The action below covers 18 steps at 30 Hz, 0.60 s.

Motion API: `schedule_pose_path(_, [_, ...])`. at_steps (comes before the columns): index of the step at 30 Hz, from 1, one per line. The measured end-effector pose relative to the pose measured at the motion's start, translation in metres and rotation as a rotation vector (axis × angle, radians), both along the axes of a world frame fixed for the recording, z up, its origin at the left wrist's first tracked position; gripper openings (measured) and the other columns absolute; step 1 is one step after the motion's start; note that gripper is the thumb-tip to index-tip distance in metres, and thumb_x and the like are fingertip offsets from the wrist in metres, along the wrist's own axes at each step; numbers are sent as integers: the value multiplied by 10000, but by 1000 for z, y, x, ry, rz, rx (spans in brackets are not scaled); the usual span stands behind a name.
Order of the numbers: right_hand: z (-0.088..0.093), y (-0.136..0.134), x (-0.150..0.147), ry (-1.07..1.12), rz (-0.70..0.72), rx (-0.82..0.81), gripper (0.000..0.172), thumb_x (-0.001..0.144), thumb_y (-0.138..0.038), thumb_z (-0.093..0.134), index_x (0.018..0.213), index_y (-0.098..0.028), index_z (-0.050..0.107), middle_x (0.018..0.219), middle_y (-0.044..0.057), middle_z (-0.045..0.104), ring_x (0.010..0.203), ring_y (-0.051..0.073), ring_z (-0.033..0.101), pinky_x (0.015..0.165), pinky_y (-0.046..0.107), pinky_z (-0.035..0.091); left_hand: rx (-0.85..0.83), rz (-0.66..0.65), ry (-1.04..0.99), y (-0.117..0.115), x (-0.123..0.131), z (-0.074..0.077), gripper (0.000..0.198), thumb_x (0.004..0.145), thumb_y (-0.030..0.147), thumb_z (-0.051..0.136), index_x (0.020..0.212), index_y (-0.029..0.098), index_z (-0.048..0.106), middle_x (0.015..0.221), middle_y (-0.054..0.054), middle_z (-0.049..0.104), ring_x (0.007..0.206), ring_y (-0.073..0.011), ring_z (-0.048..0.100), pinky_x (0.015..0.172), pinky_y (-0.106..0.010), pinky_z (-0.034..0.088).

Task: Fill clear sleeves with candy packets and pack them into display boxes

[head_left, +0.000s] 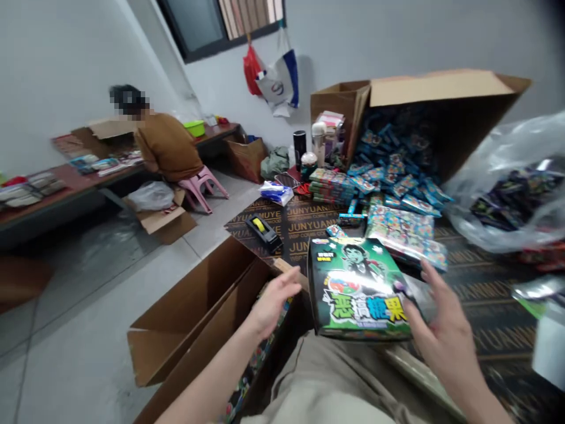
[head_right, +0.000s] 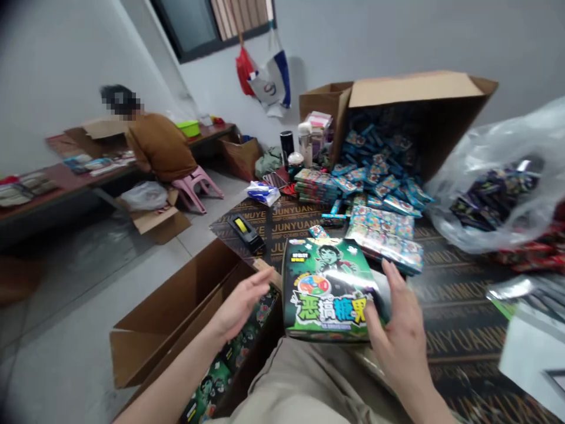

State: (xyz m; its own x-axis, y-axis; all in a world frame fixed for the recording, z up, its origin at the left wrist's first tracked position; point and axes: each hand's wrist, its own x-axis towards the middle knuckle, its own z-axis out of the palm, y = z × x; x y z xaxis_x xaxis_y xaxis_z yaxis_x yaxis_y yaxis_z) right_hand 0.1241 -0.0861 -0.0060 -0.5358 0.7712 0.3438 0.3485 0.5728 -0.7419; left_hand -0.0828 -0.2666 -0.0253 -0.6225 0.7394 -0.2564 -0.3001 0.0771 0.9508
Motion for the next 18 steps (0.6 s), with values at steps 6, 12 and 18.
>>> schedule_pose_path(6, [40, -16, -170, -30, 582, -161, 324, 804, -331, 487, 1107, -246, 564, 1217, 47, 515, 1125, 199, 459, 890, 325, 402, -205, 644, 772, 5, -106, -77, 496, 640, 282, 677, 1109, 188, 546, 1015, -76, 547, 716, -136, 577, 684, -294, 488])
schedule_pose_path(12, [-6, -37, -309, -374, 568, -429, 232, 729, -322, 550, 700, -135, 683, 692, 43, 651, 717, 168, 579, 678, 260, 420, -151, 717, 932, 21, -120, -100, 240, 725, 307, 610, 939, 201, 632, 843, -15, 523, 565, -77, 499, 649, -249, 451])
schedule_pose_path(18, [-11, -54, -328, -363, 499, -420, 239, 657, -340, 578, 576, -125, 645, 477, -11, 545, 502, 98, 480, 533, 209, 357, -150, 728, 970, 17, -122, -107, 254, 743, 336, 595, 958, 208, 635, 811, -6, 531, 561, -72, 502, 628, -219, 432])
